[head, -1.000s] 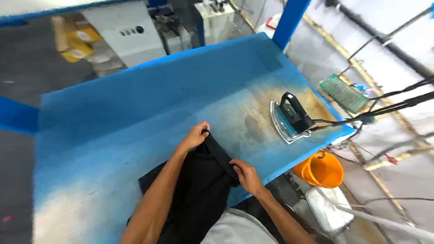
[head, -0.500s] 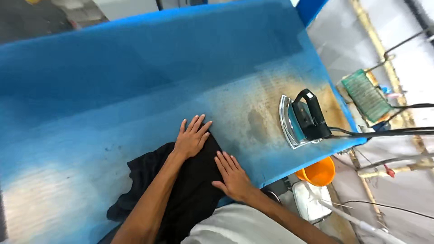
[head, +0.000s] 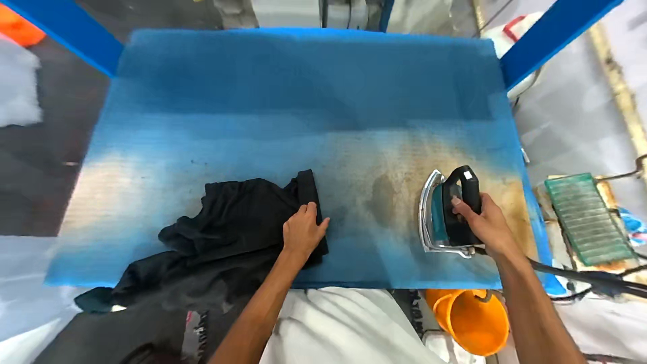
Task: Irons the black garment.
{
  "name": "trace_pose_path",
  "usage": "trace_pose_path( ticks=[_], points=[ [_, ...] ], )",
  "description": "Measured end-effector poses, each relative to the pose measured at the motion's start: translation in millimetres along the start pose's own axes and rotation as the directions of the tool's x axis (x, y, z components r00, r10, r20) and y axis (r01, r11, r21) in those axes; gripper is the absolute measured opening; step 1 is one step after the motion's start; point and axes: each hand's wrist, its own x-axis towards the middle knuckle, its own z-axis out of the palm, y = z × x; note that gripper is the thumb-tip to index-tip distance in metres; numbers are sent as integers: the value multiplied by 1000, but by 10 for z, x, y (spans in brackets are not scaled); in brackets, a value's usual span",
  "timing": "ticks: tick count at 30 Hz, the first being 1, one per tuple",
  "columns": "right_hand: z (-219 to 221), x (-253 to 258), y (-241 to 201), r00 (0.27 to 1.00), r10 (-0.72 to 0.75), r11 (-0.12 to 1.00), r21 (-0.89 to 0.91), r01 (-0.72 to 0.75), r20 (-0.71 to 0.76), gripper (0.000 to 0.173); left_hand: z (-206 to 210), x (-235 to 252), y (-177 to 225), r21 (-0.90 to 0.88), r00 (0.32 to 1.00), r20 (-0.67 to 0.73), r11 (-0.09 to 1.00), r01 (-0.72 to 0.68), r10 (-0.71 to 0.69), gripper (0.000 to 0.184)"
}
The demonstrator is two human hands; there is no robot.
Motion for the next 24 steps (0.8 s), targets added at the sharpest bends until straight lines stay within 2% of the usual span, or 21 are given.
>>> trace_pose_path(
  ticks=[1, 2, 3, 5, 6, 7, 9, 11, 13, 15, 17, 19, 20, 22, 24],
  points=[
    [-30, 66, -31, 993, 49, 984, 166, -67, 106, 30, -1, -25, -22, -33, 999, 0, 999, 43, -43, 41],
    [-46, 120, -88, 970, 88, 934, 319, -160, 227, 28, -2, -52, -44, -87, 998, -12, 994, 67, -68, 37],
    [-25, 114, -167, 940, 109, 889, 391, -238, 323, 31, 7, -112, -61, -162, 996, -26, 984, 74, -80, 33],
    [141, 41, -450, 879, 89, 896, 348, -276, 468, 28, 41, -166, -112, -262, 990, -101, 962, 72, -102, 28],
    [275, -23, -613, 851, 66, 930, 278, -242, 520, 27, 49, -198, -137, -311, 982, -139, 947, 79, -128, 27],
    [414, -83, -789, 824, 30, 972, 176, -156, 566, 28, 55, -235, -158, -363, 970, -182, 928, 86, -161, 26],
    [713, -123, -1161, 773, -44, 989, -84, 125, 633, 44, 69, -306, -192, -450, 948, -247, 890, 73, -203, 26],
    [1117, -105, -1473, 706, -116, 877, -262, 403, 699, 61, 77, -388, -204, -495, 936, -269, 866, 66, -225, 26],
    [1586, -42, -1684, 603, -185, 736, -297, 608, 776, 69, 90, -395, -202, -517, 907, -327, 854, 62, -264, 24],
    [1930, 27, -1758, 546, -213, 701, -263, 663, 810, 71, 98, -425, -226, -510, 890, -363, 858, 56, -274, 24],
    [2027, 53, -1772, 537, -169, 777, -224, 588, 826, 67, 108, -411, -261, -511, 877, -388, 858, 50, -282, 23],
    [1933, -82, -1665, 454, -83, 822, -197, 535, 887, 61, 120, -430, -311, -513, 866, -412, 857, 36, -283, 21],
    [1828, -194, -1599, 375, -59, 789, -187, 585, 925, 57, 102, -426, -333, -509, 866, -421, 861, 20, -269, 21],
    [1624, -483, -1423, 237, -27, 638, -166, 752, 971, 49, 72, -421, -394, -479, 872, -437, 878, -17, -221, 21],
    [1528, -699, -1198, 196, -56, 469, -148, 871, 979, 52, 66, -466, -457, -443, 892, -424, 895, -51, -159, 24]
  ],
)
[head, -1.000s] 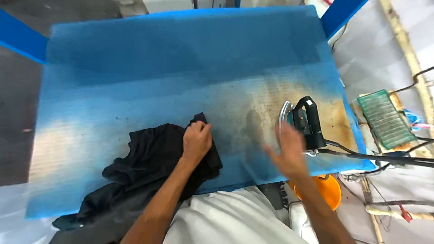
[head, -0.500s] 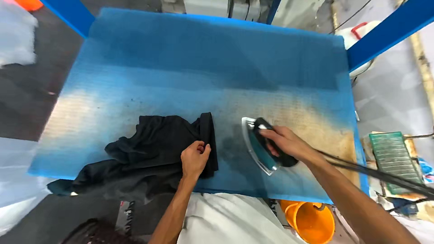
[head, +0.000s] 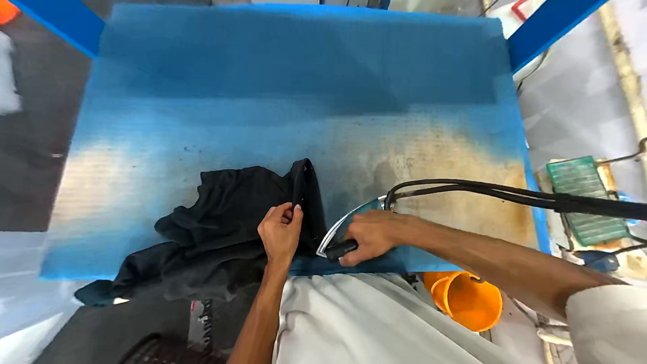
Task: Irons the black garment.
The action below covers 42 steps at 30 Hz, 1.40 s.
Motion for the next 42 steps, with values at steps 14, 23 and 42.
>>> trace_pose_path(
  ticks=[14, 23, 42],
  points=[
    [-487, -82, 115, 815, 357, 932, 230, -279, -457, 64, 320, -370, -353, 174, 855, 175, 840, -515, 488, 44],
    [-1053, 932, 137, 812, 304, 953, 138, -271, -499, 71, 402, -492, -471, 273, 748, 89, 706, -654, 658, 20],
    [-430, 341, -26, 945, 147, 988, 7, -151, -293, 60, -78, -366, -223, 209, 734, -220, 766, -608, 643, 26]
  ],
)
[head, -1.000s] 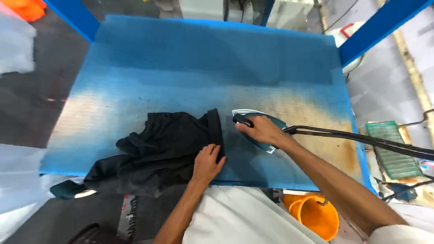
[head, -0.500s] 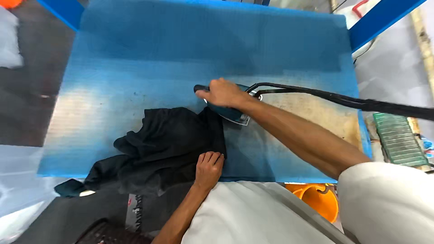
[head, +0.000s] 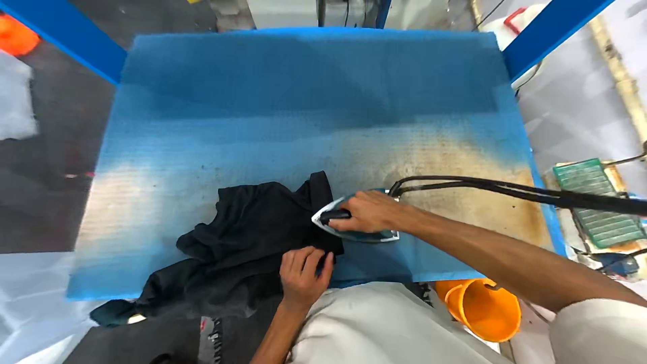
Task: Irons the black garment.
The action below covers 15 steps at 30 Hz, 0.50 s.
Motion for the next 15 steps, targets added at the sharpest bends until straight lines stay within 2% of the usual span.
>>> trace_pose_path(
  ticks=[2, 3, 5, 8, 11, 12, 13, 15],
  points=[
    [-220, 275, 98, 987, 84, 996, 33, -80, -136, 63, 238, 106, -2, 38, 980, 198, 999, 1, -9, 40],
    [-375, 444, 177, 972, 134, 991, 51, -126, -193, 66, 357, 142, 10, 75, 947, 317, 997, 19, -42, 46],
    [-665, 748, 301, 937, 225, 974, 52, -219, -269, 69, 489, 202, 55, 154, 838, 518, 982, 107, -172, 50],
    [-894, 909, 309, 925, 231, 964, -59, -260, -303, 68, 424, 321, 87, 218, 715, 607, 938, 269, -346, 40],
    [-893, 682, 372, 949, 165, 978, -80, -192, -267, 68, 233, 346, 82, 216, 588, 632, 843, 493, -506, 34],
    [-893, 549, 414, 954, 149, 986, -32, -163, -261, 66, 176, 320, 82, 209, 586, 613, 825, 525, -529, 31],
    [-838, 401, 450, 958, 136, 991, 29, -133, -253, 66, 102, 268, 91, 193, 619, 572, 821, 537, -539, 28],
    [-698, 112, 476, 966, 129, 983, 154, -96, -225, 63, -31, 286, 61, 150, 722, 429, 831, 536, -543, 23]
  ],
)
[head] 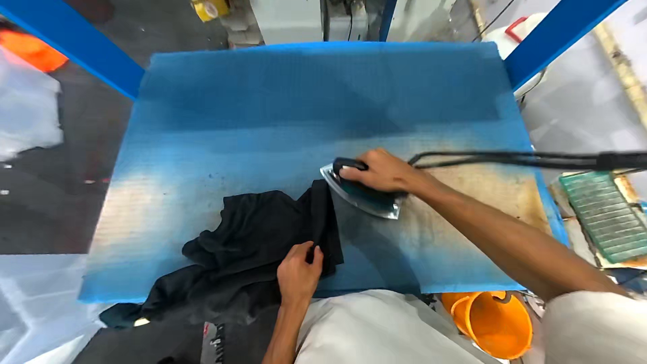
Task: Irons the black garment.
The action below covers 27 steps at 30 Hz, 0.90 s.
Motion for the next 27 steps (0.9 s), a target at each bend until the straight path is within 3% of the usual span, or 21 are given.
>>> trace_pose_path(
  ticks=[2, 6, 10, 15, 18, 23, 27],
  points=[
    [120, -286, -6, 996, 3, 998, 55, -8, 90, 61, -172, 51, -7, -1, 989, -143, 1000, -27, 26, 22],
    [504, -551, -257, 963, -79, 993, -67, 99, 259, 58, -430, 297, 5, 115, 925, -310, 974, -194, 221, 24],
    [606, -312, -388, 944, -93, 988, -91, 127, 316, 63, -716, 835, 236, 233, 883, -215, 900, -368, 417, 23],
    [416, 171, -221, 986, -40, 993, -103, 57, 161, 63, -784, 1619, 425, 292, 816, -159, 816, -499, 556, 20],
    [154, 530, -99, 997, 36, 990, -140, -27, 62, 66, -716, 2032, 482, 293, 834, -84, 814, -502, 545, 21],
    [-182, 1003, 135, 990, 134, 987, -86, -136, -37, 69, -548, 2543, 484, 302, 929, 62, 880, -365, 364, 25],
    [-217, 983, 284, 988, 155, 988, 13, -155, -26, 69, -726, 2590, 429, 290, 956, 85, 910, -295, 282, 24]
  ],
)
